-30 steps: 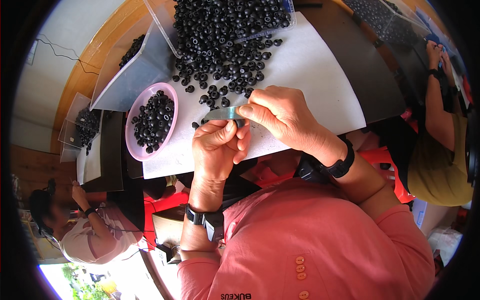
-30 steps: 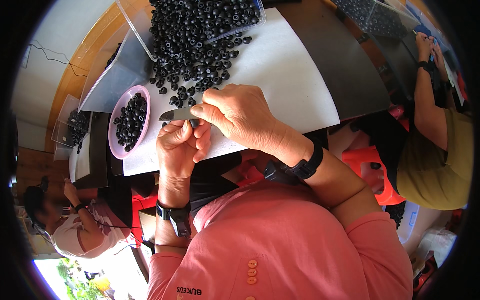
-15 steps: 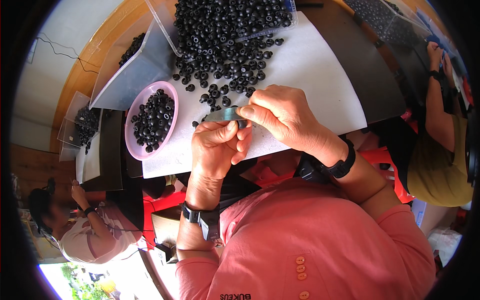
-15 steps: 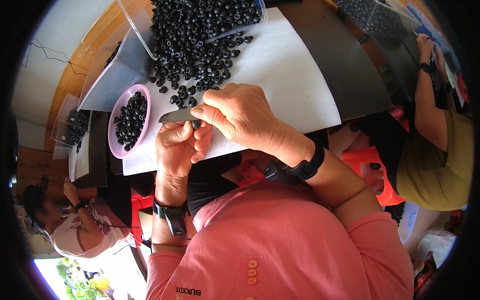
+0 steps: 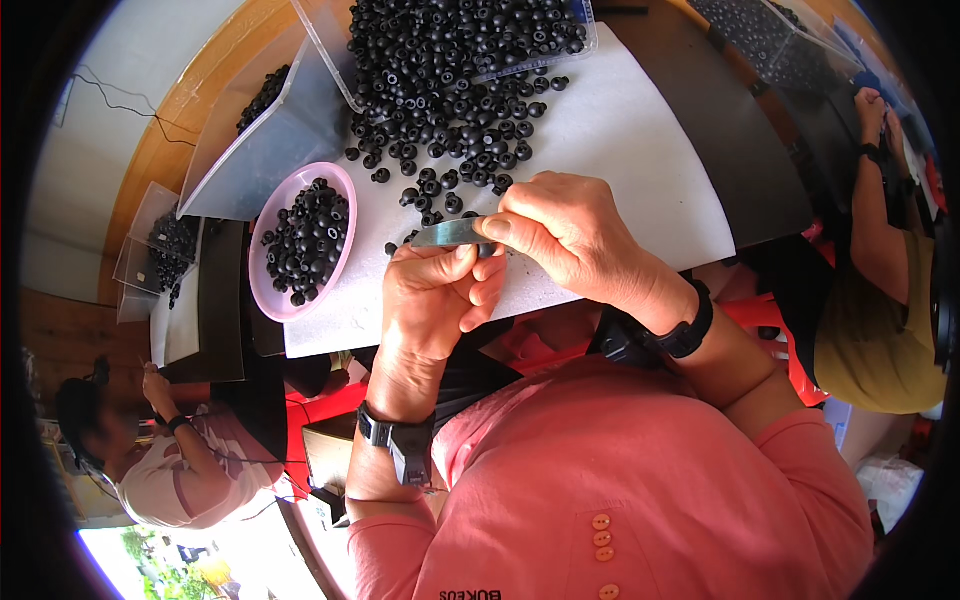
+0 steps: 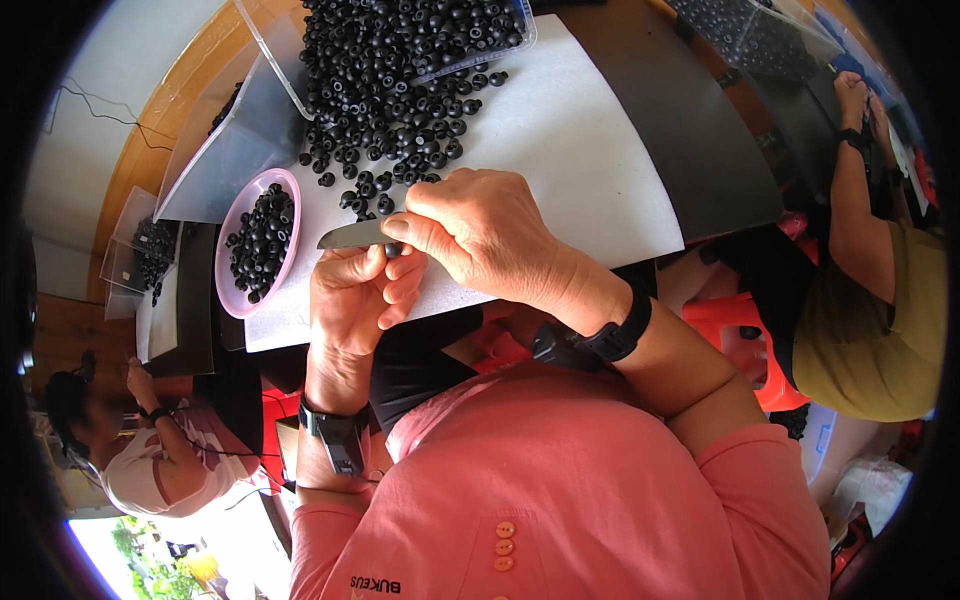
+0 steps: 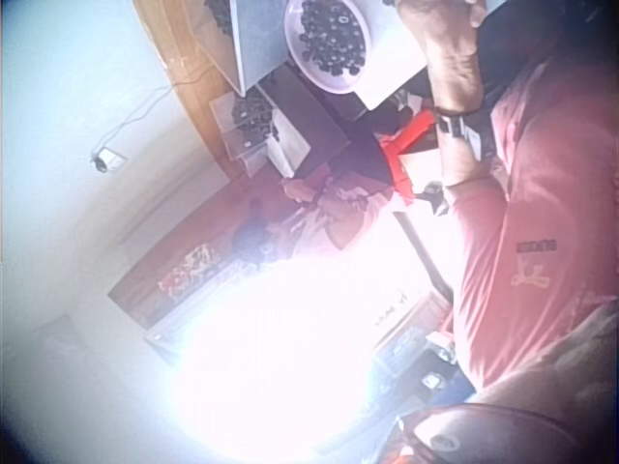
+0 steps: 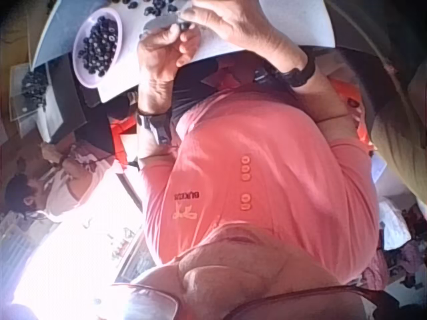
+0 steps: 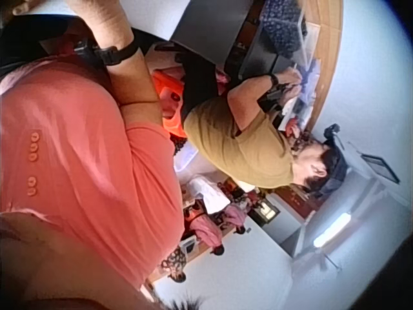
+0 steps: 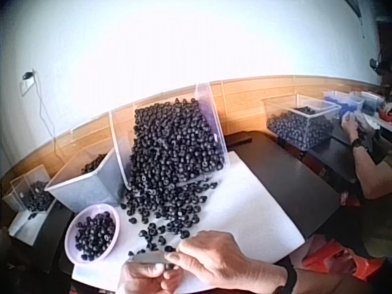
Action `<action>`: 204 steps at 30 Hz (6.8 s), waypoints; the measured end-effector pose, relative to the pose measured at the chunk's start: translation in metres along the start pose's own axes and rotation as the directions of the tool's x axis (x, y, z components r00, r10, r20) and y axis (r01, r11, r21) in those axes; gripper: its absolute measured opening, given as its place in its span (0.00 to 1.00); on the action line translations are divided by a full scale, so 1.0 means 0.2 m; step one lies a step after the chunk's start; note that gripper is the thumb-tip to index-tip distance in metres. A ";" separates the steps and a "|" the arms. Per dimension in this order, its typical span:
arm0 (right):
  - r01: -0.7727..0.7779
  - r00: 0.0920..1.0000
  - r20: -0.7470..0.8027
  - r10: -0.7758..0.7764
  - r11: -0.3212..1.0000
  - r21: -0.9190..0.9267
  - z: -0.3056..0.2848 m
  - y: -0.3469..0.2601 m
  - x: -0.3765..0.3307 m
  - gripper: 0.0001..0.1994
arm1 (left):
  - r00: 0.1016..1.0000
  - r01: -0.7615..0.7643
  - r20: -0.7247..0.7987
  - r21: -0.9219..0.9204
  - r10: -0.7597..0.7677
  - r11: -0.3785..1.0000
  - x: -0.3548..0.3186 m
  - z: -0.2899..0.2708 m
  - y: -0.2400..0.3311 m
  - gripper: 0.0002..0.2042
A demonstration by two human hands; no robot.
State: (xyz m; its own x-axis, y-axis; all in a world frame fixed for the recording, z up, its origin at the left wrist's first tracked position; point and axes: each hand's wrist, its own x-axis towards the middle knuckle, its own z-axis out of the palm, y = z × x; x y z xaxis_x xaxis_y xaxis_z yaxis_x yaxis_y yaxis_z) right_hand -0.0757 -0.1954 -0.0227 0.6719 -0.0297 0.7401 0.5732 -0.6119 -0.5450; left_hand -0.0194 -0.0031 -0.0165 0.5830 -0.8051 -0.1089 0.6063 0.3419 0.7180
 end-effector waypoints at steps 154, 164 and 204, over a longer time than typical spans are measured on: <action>-0.125 0.990 0.078 0.121 0.991 0.053 -0.02 -0.04 0.02 0.16 | 0.933 -0.283 -0.192 0.132 0.304 0.950 -0.02 0.07 -0.07 0.09; -0.233 0.971 0.072 0.226 0.967 0.106 -0.04 -0.05 0.03 0.17 | 0.938 -0.288 -0.166 0.123 0.306 0.950 -0.02 0.05 -0.07 0.06; -0.032 0.991 0.130 0.018 0.994 0.102 -0.04 -0.05 0.02 0.14 | 0.926 -0.313 -0.197 0.076 0.322 0.947 0.01 0.01 -0.07 0.10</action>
State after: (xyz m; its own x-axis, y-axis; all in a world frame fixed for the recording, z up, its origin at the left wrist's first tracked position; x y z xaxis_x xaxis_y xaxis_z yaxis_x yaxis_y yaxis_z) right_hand -0.0822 -0.1954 -0.0126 0.7374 0.0622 0.6725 0.5966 -0.5268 -0.6054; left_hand -0.0279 -0.0100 -0.0245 0.8416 -0.5401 -0.0050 0.3505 0.5390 0.7659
